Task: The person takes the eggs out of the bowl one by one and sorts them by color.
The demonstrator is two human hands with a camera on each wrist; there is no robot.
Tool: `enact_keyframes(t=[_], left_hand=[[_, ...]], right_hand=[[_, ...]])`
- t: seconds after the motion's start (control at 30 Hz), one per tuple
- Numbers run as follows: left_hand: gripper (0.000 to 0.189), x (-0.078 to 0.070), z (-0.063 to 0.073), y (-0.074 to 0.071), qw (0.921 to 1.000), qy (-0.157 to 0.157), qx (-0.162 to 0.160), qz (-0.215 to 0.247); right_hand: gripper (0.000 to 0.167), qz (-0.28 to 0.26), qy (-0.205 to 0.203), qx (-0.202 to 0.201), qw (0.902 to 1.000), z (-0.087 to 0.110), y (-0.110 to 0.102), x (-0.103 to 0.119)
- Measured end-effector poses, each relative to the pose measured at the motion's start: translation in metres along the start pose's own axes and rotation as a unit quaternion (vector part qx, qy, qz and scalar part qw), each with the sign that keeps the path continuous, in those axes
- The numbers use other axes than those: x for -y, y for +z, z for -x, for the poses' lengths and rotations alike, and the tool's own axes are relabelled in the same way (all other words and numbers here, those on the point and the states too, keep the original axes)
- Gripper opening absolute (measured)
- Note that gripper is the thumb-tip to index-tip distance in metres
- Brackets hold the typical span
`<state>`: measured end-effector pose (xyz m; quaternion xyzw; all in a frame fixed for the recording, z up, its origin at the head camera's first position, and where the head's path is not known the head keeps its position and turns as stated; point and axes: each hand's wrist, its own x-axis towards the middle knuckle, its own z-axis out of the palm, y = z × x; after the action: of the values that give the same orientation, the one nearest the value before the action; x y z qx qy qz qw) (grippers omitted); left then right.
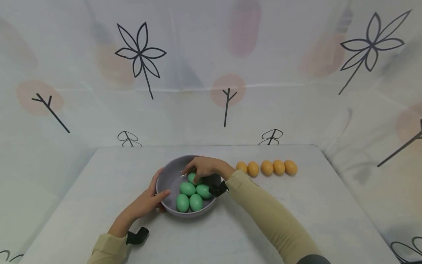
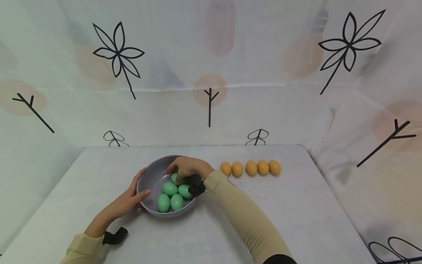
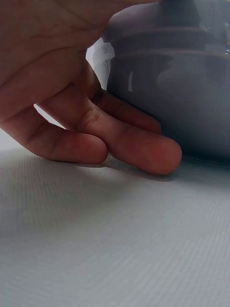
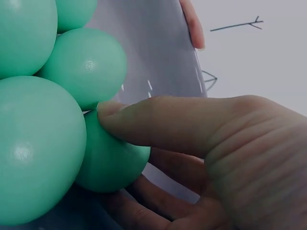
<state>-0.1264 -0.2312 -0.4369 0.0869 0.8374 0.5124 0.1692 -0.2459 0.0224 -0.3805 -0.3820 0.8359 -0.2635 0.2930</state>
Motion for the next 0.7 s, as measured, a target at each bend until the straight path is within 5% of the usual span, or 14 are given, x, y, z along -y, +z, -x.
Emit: enact_keyframes(t=[0.53,0.7], left_hand=[[0.082,0.001,0.000,0.000,0.9999,0.013,0.005,0.006],[0.082,0.001,0.000,-0.001,0.9998,0.020,0.006,0.003]], right_hand=[[0.045,0.062,0.028,-0.063,0.9957,0.011,-0.007,0.007],[0.045,0.037,0.028,-0.083,0.9955,0.016,-0.011,0.006]])
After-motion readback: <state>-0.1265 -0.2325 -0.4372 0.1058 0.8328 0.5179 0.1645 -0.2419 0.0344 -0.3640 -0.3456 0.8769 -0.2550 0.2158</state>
